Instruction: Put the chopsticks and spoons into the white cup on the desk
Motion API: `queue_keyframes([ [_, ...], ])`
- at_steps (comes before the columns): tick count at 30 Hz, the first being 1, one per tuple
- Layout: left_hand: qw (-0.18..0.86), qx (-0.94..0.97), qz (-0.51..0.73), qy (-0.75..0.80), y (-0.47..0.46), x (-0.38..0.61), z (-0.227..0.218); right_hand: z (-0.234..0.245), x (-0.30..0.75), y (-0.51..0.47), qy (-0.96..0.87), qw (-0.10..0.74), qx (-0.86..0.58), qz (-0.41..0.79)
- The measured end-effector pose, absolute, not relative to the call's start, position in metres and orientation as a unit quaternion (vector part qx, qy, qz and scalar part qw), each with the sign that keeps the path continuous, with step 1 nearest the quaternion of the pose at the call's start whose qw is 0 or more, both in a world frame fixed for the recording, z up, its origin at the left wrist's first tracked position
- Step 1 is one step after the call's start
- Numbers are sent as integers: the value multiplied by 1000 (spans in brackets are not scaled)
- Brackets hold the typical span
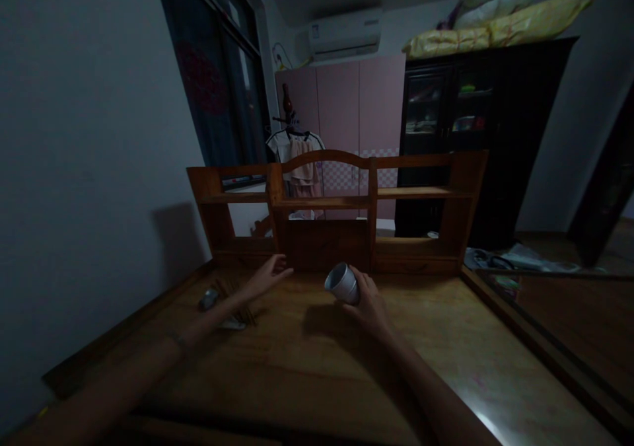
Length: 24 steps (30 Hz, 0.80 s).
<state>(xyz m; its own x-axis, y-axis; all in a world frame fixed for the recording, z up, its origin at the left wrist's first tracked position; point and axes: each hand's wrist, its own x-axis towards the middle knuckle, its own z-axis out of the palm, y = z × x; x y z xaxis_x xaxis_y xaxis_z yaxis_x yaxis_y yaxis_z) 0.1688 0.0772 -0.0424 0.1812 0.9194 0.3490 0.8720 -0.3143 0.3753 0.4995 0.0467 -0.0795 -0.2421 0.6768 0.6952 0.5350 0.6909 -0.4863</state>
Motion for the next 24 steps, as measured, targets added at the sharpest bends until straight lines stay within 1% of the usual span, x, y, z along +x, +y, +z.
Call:
queue_keyframes([
  [2,117,786,293,531,63,210,-45,-77,497,43,-804,472,-354,75],
  [3,215,800,324,458,53,229,-45,-76,496,42,-812,469,-339,76],
  [4,272,811,331,398,43,246,-44,-75,495,41,-819,467,-325,77],
  [5,287,821,332,365,33,262,-42,-75,495,40,-823,466,-315,79],
  [9,232,805,392,381,7,295,-30,-71,497,39,-824,471,-298,100],
  [15,158,790,411,426,18,285,-19,-65,491,30,-825,474,-289,106],
  [19,98,739,383,545,44,252,-13,-70,489,31,-819,478,-305,89],
  [21,33,704,366,608,59,228,-11,-75,493,36,-812,478,-325,81],
  [23,-32,682,322,656,74,203,-11,-79,498,42,-806,477,-341,77],
  [24,-43,668,315,673,81,191,-11,-81,501,45,-804,477,-347,76],
])
